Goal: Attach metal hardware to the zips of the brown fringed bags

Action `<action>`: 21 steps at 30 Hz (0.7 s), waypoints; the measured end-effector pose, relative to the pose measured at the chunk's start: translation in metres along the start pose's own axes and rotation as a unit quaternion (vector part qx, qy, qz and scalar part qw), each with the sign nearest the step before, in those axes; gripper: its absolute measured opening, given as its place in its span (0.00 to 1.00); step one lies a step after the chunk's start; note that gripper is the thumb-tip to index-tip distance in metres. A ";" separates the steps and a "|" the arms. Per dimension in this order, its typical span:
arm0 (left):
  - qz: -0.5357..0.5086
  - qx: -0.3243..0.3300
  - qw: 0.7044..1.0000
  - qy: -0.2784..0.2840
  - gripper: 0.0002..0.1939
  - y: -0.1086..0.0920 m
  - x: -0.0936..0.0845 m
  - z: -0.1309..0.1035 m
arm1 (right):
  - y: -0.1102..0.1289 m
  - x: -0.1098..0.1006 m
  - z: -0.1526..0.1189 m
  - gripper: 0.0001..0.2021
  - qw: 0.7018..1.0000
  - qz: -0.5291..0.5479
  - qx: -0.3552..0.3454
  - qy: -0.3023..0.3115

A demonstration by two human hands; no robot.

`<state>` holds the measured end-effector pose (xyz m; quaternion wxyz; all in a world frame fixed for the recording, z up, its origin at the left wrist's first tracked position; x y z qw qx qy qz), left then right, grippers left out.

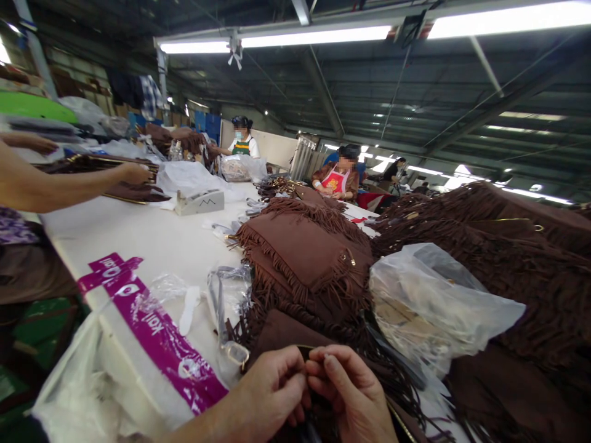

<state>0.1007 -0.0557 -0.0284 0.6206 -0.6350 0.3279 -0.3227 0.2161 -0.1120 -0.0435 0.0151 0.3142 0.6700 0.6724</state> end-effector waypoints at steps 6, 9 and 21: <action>-0.054 -0.019 0.998 -0.028 0.14 0.001 -0.005 -0.005 | 0.008 0.003 -0.007 0.14 0.997 -0.059 -0.033 0.043; -0.039 -0.012 0.998 -0.047 0.12 -0.001 -0.007 -0.007 | 0.005 0.001 -0.012 0.17 0.991 -0.121 -0.009 0.050; 0.069 0.022 0.994 -0.087 0.08 -0.009 -0.012 -0.008 | 0.011 0.006 -0.015 0.18 0.973 -0.221 -0.056 0.040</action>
Point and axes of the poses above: each hand's wrist, its own z-axis towards the middle knuckle, its own x-axis out of the palm, y = z × x, the point moved 7 cm from there along z, towards the middle knuckle, and after that the axes turned 1 degree about -y, right-handed, at the moved point
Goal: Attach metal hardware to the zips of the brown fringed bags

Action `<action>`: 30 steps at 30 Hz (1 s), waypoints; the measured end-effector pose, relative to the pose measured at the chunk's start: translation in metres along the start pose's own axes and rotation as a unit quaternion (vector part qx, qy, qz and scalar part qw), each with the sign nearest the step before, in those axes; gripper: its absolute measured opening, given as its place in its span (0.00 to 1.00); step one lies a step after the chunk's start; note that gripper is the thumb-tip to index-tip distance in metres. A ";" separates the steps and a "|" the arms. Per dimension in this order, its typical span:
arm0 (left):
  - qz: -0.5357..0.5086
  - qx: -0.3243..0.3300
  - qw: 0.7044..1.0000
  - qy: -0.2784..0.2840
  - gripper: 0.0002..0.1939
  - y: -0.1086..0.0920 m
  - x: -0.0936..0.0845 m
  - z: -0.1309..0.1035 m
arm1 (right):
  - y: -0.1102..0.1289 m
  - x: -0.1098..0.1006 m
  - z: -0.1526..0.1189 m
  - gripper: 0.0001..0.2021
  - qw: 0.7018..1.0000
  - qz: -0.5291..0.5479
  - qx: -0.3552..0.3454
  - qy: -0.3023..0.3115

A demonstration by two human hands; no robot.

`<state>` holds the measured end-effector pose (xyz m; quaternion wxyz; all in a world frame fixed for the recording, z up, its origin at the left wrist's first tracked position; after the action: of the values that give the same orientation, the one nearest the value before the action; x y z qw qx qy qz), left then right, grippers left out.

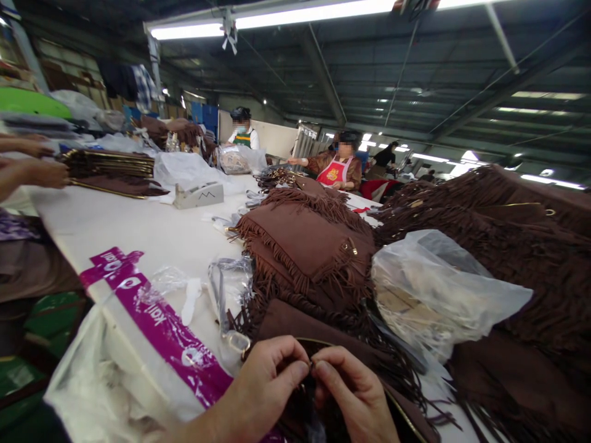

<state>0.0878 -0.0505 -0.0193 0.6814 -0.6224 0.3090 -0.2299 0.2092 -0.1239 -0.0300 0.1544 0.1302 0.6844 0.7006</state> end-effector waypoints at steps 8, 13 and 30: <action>0.102 0.026 0.994 -0.013 0.09 -0.009 0.001 -0.005 | -0.001 0.002 0.000 0.14 0.992 -0.092 -0.084 0.032; 0.143 0.039 0.989 -0.020 0.08 -0.001 0.003 -0.005 | 0.018 0.007 -0.007 0.11 0.942 -0.247 -0.225 0.033; 0.153 0.070 0.984 0.052 0.07 -0.015 -0.004 -0.006 | 0.037 0.014 -0.024 0.10 0.878 -0.389 -0.259 0.105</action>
<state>0.0812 -0.0537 -0.0044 0.7332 -0.5062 0.4186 -0.1759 0.1855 -0.1406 0.0060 0.3700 -0.2657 0.4860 0.7459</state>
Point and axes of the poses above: each hand's wrist, its own z-axis towards the middle knuckle, its own x-axis out of the palm, y = z × x, the point moved 7 cm from there along z, towards the middle knuckle, and after that the axes turned 1 degree about -y, right-handed, at the moved point
